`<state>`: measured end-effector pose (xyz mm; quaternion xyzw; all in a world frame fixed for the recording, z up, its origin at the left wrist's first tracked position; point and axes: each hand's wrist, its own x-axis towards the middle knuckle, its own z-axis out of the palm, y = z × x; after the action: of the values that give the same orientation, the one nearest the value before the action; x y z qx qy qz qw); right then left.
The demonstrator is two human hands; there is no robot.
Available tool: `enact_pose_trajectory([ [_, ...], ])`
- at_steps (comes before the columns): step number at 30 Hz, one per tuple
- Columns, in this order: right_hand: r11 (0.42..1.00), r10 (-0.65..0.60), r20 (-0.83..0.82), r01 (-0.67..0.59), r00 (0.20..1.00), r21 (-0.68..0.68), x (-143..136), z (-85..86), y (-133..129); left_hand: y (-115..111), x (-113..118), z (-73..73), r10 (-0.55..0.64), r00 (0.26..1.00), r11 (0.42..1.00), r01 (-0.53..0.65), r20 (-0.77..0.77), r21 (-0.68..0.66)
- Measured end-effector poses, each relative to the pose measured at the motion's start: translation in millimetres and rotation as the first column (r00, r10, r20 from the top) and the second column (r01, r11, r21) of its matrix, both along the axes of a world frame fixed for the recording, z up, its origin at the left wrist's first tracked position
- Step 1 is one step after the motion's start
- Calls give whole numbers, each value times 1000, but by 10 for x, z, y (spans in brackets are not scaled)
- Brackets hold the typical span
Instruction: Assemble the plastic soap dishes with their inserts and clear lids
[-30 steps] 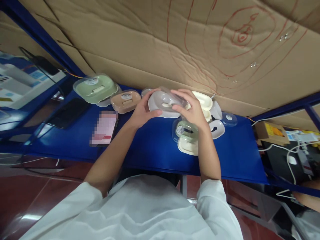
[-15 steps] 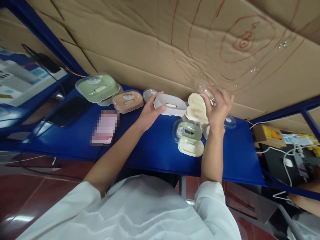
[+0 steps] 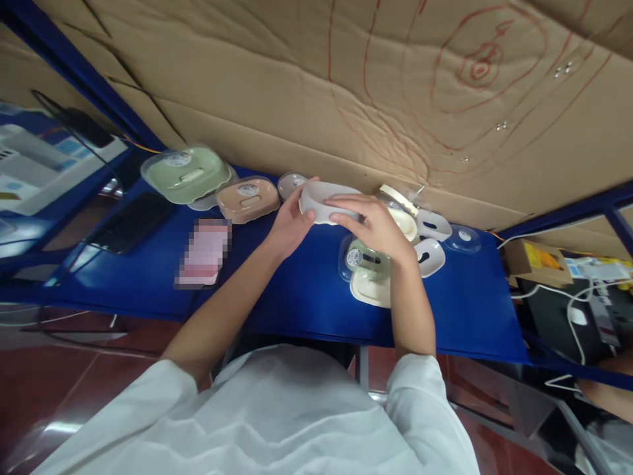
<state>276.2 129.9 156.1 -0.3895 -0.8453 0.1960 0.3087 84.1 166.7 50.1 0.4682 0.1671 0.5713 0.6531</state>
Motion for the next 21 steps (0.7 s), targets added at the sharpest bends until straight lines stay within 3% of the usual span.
enact_pose_trajectory([
  [4, 981, -185, -43, 187, 982, 46, 148, -1, 22, -3, 43, -11, 15, 999, 1000, -15, -44, 0],
  [7, 929, -337, -85, 346, 938, 128, 359, 41, 33, 3, 54, -28, 34, 996, 998, -39, -87, -46],
  [12, 804, -569, 145, 512, 809, 303, 815, -6, 154, 58, 32, -63, 181, 971, 951, -214, -156, -225],
  [15, 747, -660, 251, 585, 708, 317, 991, -96, 245, 77, 40, -73, 190, 965, 926, -237, -181, -295],
  [18, 770, -628, 222, 554, 746, 315, 934, -131, 267, 66, 53, -68, 153, 979, 938, -188, -138, -291],
  [21, 902, -402, 171, 357, 899, 242, 623, -121, 208, 38, 51, -53, 84, 994, 960, -101, -75, -262],
])
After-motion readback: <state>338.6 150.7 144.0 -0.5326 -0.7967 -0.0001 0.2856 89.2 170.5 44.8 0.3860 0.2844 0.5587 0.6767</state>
